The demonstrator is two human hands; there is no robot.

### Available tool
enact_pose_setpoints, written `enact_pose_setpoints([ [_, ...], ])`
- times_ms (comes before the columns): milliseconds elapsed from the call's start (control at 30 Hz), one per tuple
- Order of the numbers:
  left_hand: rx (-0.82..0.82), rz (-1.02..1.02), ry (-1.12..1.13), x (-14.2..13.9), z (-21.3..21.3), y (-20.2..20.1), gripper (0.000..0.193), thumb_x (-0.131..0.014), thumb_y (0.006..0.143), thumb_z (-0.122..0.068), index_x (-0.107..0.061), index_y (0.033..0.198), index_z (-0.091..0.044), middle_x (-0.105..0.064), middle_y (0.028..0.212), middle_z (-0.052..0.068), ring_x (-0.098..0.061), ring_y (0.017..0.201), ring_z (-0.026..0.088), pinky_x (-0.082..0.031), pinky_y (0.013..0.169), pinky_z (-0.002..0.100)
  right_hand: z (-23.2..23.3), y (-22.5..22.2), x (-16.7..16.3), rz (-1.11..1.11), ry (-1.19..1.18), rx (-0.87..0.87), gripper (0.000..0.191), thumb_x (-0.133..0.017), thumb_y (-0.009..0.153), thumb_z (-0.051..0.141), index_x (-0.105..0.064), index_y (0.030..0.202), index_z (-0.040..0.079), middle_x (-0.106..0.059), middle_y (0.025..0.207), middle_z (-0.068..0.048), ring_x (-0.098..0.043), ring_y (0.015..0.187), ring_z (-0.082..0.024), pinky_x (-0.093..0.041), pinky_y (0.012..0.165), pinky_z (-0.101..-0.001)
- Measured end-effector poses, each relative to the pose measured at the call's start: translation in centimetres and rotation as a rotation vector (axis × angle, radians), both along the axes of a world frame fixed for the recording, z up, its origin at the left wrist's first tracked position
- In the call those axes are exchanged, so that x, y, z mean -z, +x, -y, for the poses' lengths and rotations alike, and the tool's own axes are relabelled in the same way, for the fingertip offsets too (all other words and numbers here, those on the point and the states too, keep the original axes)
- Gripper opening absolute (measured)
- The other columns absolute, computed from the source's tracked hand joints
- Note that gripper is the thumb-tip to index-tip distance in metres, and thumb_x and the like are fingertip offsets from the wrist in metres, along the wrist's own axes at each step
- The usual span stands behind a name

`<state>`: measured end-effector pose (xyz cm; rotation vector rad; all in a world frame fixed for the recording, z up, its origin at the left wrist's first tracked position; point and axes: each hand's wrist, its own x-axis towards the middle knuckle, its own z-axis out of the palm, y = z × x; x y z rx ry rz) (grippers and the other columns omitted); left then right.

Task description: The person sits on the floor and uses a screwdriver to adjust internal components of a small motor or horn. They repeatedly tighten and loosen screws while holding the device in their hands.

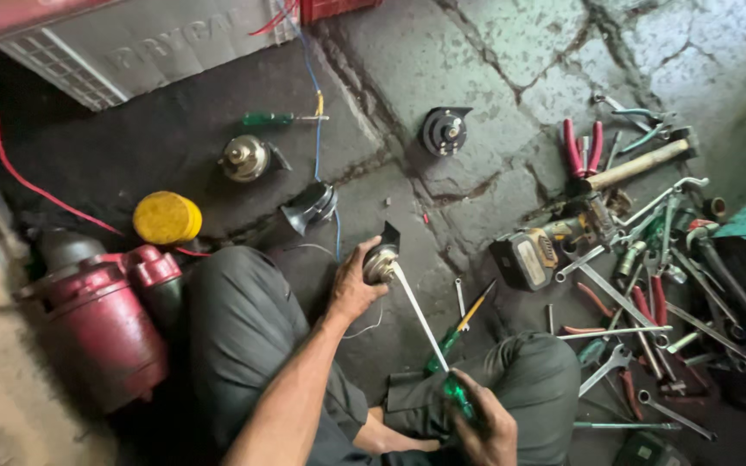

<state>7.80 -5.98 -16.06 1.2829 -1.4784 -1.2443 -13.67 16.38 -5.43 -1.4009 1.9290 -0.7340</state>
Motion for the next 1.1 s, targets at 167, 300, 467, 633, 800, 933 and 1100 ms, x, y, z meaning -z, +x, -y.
enact_pose_setpoints([
  [167, 0.018, 0.019, 0.098, -0.4, 0.0, 0.1, 0.094, -0.085, 0.06, -0.005, -0.048, 0.144, -0.022, -0.063, 0.138, 0.015, -0.062, 0.125, 0.035, -0.051, 0.105, 0.041, -0.5, 0.1, 0.2, -0.044, 0.079, 0.067, 0.054, -0.083, 0.073, 0.004, -0.073, 0.126, 0.013, -0.074, 0.081, -0.004, -0.073, 0.074, -0.011, -0.055, 0.075, -0.0246],
  [300, 0.011, 0.016, 0.063, -0.5, 0.0, 0.1, 0.094, -0.086, 0.059, -0.005, -0.048, 0.144, -0.022, -0.063, 0.137, 0.016, -0.062, 0.126, 0.036, -0.05, 0.105, 0.042, -0.7, -0.3, 0.6, 0.016, 0.089, 0.102, 0.057, -0.083, 0.073, 0.003, -0.073, 0.127, 0.013, -0.071, 0.079, -0.004, -0.068, 0.072, -0.013, -0.053, 0.072, -0.0253],
  [467, 0.022, 0.02, 0.072, -0.4, -0.1, 0.2, 0.095, -0.086, 0.058, -0.004, -0.048, 0.144, -0.021, -0.062, 0.14, 0.016, -0.06, 0.128, 0.036, -0.05, 0.106, 0.042, -0.5, -0.3, 0.9, -0.034, 0.083, 0.088, 0.058, -0.084, 0.071, 0.006, -0.072, 0.127, 0.016, -0.07, 0.077, -0.003, -0.068, 0.069, -0.01, -0.053, 0.071, -0.0251],
  [633, 0.03, 0.025, 0.088, -0.2, -0.1, 0.2, 0.095, -0.085, 0.059, -0.003, -0.047, 0.144, -0.021, -0.062, 0.139, 0.015, -0.061, 0.127, 0.036, -0.051, 0.106, 0.042, -0.1, -0.3, 0.5, -0.103, 0.087, 0.072, 0.059, -0.085, 0.07, 0.008, -0.072, 0.127, 0.018, -0.068, 0.077, -0.002, -0.067, 0.066, -0.01, -0.053, 0.068, -0.025],
  [800, 0.033, 0.019, 0.101, 0.1, -0.1, 0.2, 0.095, -0.085, 0.058, -0.003, -0.048, 0.144, -0.022, -0.062, 0.139, 0.015, -0.061, 0.127, 0.035, -0.051, 0.106, 0.042, 0.4, -0.1, 0.0, -0.076, 0.084, 0.066, 0.059, -0.084, 0.07, 0.008, -0.072, 0.127, 0.017, -0.07, 0.079, -0.001, -0.069, 0.069, -0.011, -0.054, 0.07, -0.0264],
  [933, 0.05, 0.023, 0.056, 0.2, 0.0, 0.3, 0.094, -0.085, 0.06, -0.003, -0.047, 0.144, -0.021, -0.062, 0.141, 0.014, -0.061, 0.127, 0.036, -0.05, 0.106, 0.041, 2.1, -0.7, -1.6, 0.076, 0.082, 0.036, 0.06, -0.083, 0.069, 0.003, -0.072, 0.126, 0.014, -0.075, 0.085, -0.001, -0.067, 0.078, -0.012, -0.053, 0.071, -0.0266],
  [1100, 0.05, 0.021, 0.052, 0.1, -0.1, 0.2, 0.094, -0.084, 0.06, -0.004, -0.048, 0.145, -0.022, -0.062, 0.14, 0.014, -0.061, 0.127, 0.035, -0.051, 0.105, 0.041, 5.8, -4.6, -5.3, 0.727, 0.643, 0.525, 0.055, -0.068, 0.086, 0.015, -0.067, 0.141, 0.008, -0.068, 0.086, -0.01, -0.051, 0.062, -0.016, -0.038, 0.052, -0.0304],
])
